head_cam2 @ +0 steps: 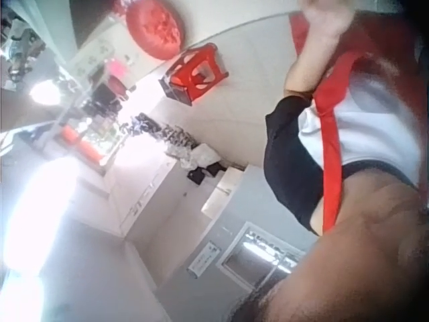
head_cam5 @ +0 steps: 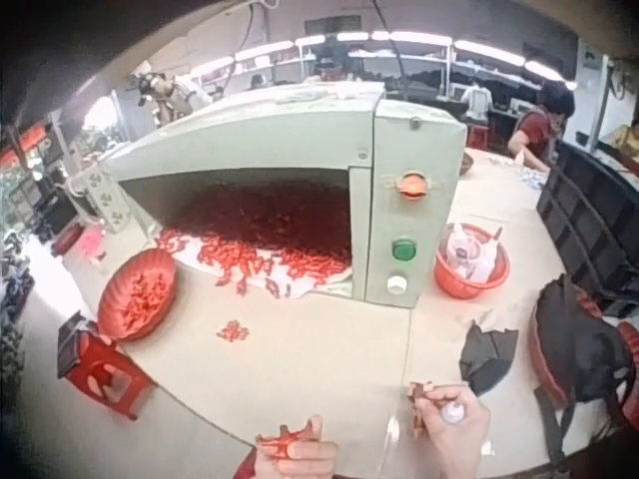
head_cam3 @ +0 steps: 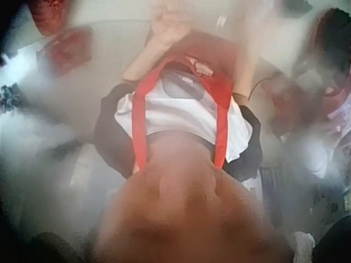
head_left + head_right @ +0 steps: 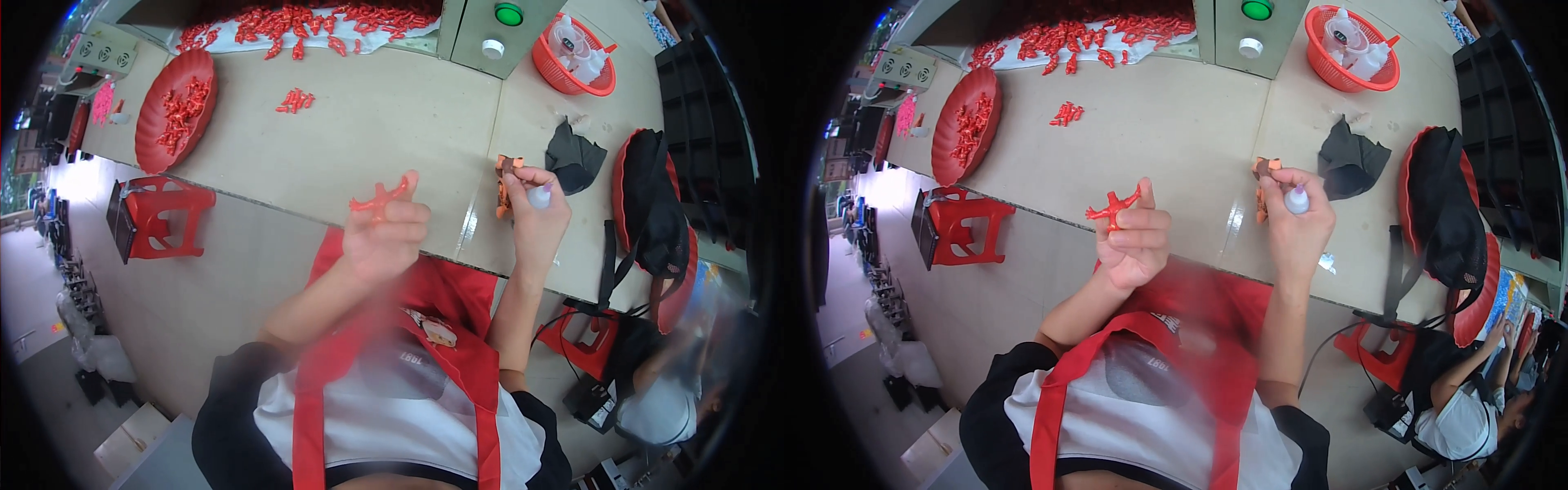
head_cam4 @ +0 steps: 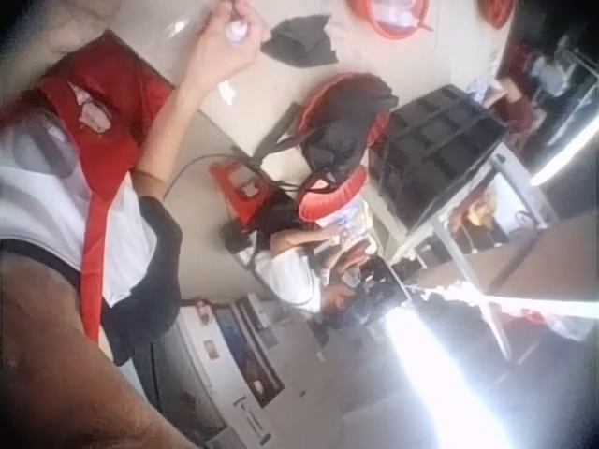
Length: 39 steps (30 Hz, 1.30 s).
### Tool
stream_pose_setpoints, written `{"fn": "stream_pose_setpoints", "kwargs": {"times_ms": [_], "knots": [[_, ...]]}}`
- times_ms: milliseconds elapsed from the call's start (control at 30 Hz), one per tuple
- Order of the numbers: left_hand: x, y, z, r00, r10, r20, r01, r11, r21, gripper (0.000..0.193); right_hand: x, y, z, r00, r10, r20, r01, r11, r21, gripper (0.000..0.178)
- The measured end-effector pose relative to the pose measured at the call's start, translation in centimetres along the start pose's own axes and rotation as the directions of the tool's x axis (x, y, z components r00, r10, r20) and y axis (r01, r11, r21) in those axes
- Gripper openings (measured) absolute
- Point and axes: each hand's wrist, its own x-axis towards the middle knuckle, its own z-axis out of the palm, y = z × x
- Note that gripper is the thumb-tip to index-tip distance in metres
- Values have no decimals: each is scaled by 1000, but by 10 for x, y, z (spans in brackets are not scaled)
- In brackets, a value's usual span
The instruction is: The person assembles plastic figurines by applying glue onto figurine components using a squeeze bottle, attaching arm pieces to torsos by hand, and wiping the joints with a cloth.
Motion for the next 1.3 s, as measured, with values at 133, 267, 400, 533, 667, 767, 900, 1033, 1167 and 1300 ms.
{"fn": "stream_pose_setpoints", "kwargs": {"times_ms": [133, 267, 400, 533, 667, 767, 900, 1033, 1167, 1300], "knots": [[3, -3, -5, 998, -45, 35, 47, 997, -68, 52, -2, 20, 5, 1000, -12, 20, 13, 1000, -24, 8], [3, -2, -3, 999, -22, 28, 24, 996, -89, 50, -4, 21, 4, 1000, 5, 22, -4, 999, -45, 8], [3, 1, -4, 998, -46, 51, 52, 990, -130, 46, -2, 26, 4, 1000, 15, 27, -13, 998, -53, 8], [2, 1, -3, 998, -46, 43, 52, 984, -169, 46, -3, 22, 4, 999, 6, 37, -3, 995, -96, 10], [3, 3, -3, 997, -63, 48, 71, 981, -179, 47, -2, 25, 6, 1000, 18, 25, -16, 997, -71, 8], [2, 3, -2, 997, -59, 54, 68, 980, -189, 48, -1, 28, 5, 1000, 18, 7, -18, 997, -74, 8], [2, 3, -2, 997, -54, 55, 63, 980, -191, 49, -2, 29, 6, 1000, 30, 0, -30, 997, -74, 8], [2, 5, -2, 998, -35, 47, 44, 981, -189, 51, -2, 30, 4, 999, 20, 35, -15, 992, -129, 8], [3, 7, -1, 998, -52, 38, 59, 977, -204, 52, -1, 30, 4, 1000, 18, 3, -18, 996, -82, 8], [3, 7, -1, 998, -36, 53, 46, 976, -215, 51, 0, 30, 5, 1000, 18, -10, -19, 995, -103, 7]]}}
